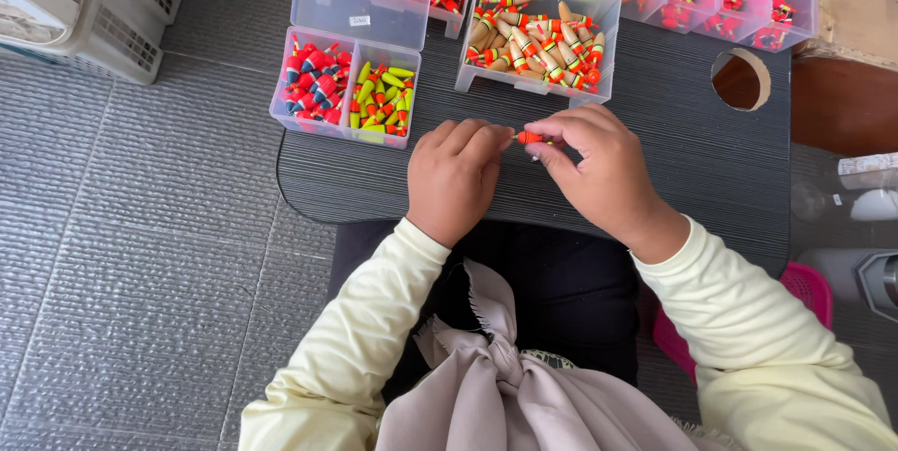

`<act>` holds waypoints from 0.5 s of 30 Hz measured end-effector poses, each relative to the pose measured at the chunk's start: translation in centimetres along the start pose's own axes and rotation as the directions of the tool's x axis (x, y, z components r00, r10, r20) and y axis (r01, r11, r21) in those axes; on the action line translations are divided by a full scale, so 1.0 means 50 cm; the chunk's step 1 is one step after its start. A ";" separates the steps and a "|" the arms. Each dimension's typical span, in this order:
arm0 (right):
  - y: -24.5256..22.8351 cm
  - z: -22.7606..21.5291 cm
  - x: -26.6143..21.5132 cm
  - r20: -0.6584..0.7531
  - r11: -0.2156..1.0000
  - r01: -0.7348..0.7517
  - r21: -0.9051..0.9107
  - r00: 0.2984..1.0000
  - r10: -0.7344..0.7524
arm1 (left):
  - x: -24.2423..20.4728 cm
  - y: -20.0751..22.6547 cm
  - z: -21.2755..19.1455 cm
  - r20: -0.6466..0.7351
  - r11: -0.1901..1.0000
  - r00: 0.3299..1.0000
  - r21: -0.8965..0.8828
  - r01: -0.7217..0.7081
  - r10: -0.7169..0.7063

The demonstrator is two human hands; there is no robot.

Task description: The person sits at a table and assembles small fishing floating buoys by hand. They pick up a wooden bobber and a colored plastic cap, fit the cap onto the bobber, and place the finished item into a clear plastic container. The process is repeated with various colored caps and bobbers.

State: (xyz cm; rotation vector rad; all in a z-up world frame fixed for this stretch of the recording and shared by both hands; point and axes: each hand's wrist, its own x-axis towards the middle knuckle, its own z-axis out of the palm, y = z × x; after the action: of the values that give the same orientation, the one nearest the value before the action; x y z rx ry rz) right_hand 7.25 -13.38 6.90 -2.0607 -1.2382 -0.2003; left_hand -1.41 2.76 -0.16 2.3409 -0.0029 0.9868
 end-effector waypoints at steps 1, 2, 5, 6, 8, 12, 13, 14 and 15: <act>-0.005 -0.004 0.007 0.006 1.000 -0.004 -0.002 1.000 0.004 | 0.005 0.003 -0.005 -0.005 0.999 1.000 -0.041 0.028 -0.028; -0.009 -0.008 0.014 0.012 1.000 -0.008 -0.005 1.000 0.008 | 0.011 0.006 -0.009 -0.009 0.995 0.998 -0.082 0.055 -0.056; 0.019 -0.037 0.034 0.020 0.993 -0.100 0.059 0.995 0.099 | 0.025 0.020 -0.044 0.089 0.944 0.974 -0.242 0.226 -0.210; 0.031 -0.042 0.045 0.019 0.993 -0.102 0.055 0.995 0.101 | 0.024 0.013 -0.043 0.091 0.943 0.974 -0.245 0.224 -0.208; 0.056 -0.058 0.064 0.079 0.918 -0.295 0.266 0.956 0.284 | 0.024 0.004 -0.037 0.213 0.930 0.935 -0.181 0.321 -0.282; 0.088 -0.050 0.196 0.124 0.891 -0.449 0.062 0.890 0.439 | -0.003 -0.011 0.007 0.121 0.966 0.972 -0.144 0.216 -0.200; 0.108 -0.032 0.233 0.098 0.920 -0.392 0.028 0.917 0.387 | -0.002 -0.013 0.008 0.132 0.970 0.973 -0.129 0.205 -0.188; 0.127 -0.013 0.271 0.074 0.943 -0.333 -0.009 0.940 0.333 | -0.001 -0.015 0.009 0.142 0.974 0.974 -0.114 0.194 -0.177; 0.173 0.019 0.307 0.077 0.945 -0.326 -0.008 0.942 0.326 | 0.001 -0.015 0.010 0.136 0.975 0.974 -0.111 0.195 -0.180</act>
State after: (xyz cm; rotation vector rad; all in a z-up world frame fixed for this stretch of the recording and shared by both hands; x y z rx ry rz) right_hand 22.23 -4.35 9.08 -2.2505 -0.9189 0.0379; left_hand -0.87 3.15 -0.78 2.2384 0.1035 0.7264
